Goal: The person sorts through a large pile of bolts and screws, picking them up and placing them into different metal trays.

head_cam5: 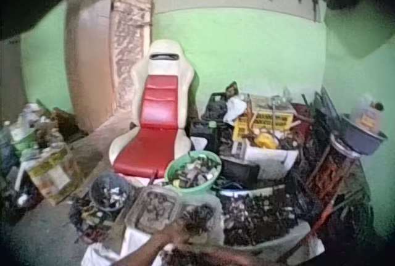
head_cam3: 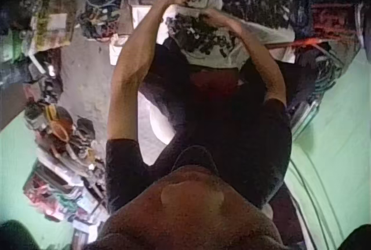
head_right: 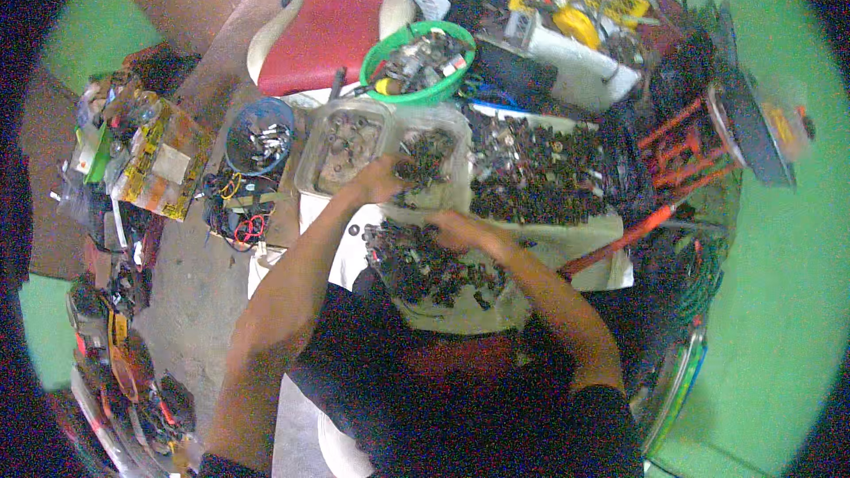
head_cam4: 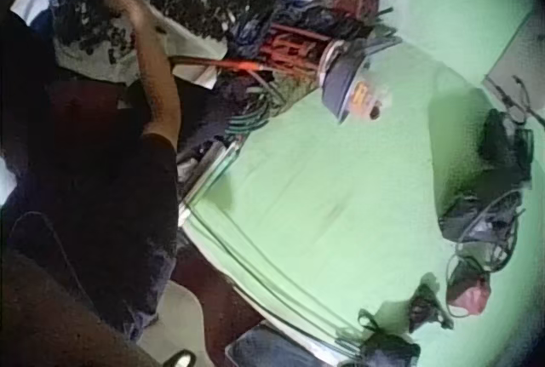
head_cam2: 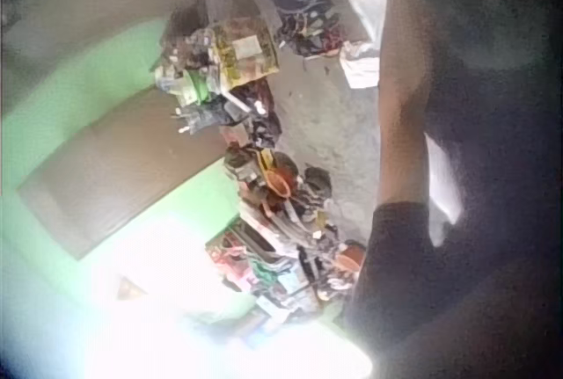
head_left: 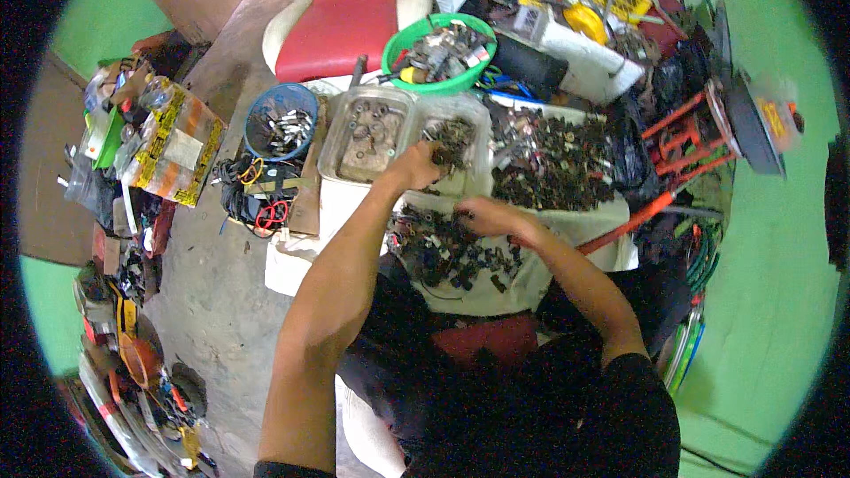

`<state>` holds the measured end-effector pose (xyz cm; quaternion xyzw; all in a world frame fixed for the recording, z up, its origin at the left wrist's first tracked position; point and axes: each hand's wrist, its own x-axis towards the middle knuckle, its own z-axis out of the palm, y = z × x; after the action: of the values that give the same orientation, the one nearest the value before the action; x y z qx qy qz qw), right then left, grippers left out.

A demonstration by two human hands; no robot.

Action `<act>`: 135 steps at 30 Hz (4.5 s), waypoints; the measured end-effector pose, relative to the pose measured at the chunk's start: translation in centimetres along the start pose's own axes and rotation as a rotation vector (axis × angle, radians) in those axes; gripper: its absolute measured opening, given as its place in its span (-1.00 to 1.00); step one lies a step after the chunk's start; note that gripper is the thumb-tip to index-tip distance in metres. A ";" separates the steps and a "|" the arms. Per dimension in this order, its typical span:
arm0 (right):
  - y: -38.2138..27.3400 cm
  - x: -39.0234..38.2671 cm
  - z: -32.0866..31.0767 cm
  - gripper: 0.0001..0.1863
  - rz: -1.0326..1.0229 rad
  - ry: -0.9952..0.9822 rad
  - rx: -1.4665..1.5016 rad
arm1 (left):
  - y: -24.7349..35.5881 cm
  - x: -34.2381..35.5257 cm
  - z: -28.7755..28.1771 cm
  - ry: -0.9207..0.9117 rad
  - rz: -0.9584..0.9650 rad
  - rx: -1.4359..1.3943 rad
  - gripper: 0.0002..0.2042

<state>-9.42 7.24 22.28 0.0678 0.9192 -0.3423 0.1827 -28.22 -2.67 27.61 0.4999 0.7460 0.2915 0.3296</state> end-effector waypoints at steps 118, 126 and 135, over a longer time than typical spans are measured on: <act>5.6 -1.2 19.0 -0.46 0.094 0.338 -0.229 | -13.3 -7.5 27.7 1.185 -0.629 -1.100 -0.72; 9.4 -2.5 18.1 -0.70 0.447 0.421 -0.148 | -16.1 -7.5 28.8 1.330 -0.997 -0.865 -0.66; 9.5 -3.4 16.0 -0.67 0.483 0.602 -0.150 | -17.0 -9.6 33.3 0.921 -1.134 0.155 -0.40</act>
<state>0.71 3.97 6.67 0.3660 0.9117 -0.1859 -0.0150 -8.80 -13.80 -3.87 -0.1140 0.9714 0.2031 0.0468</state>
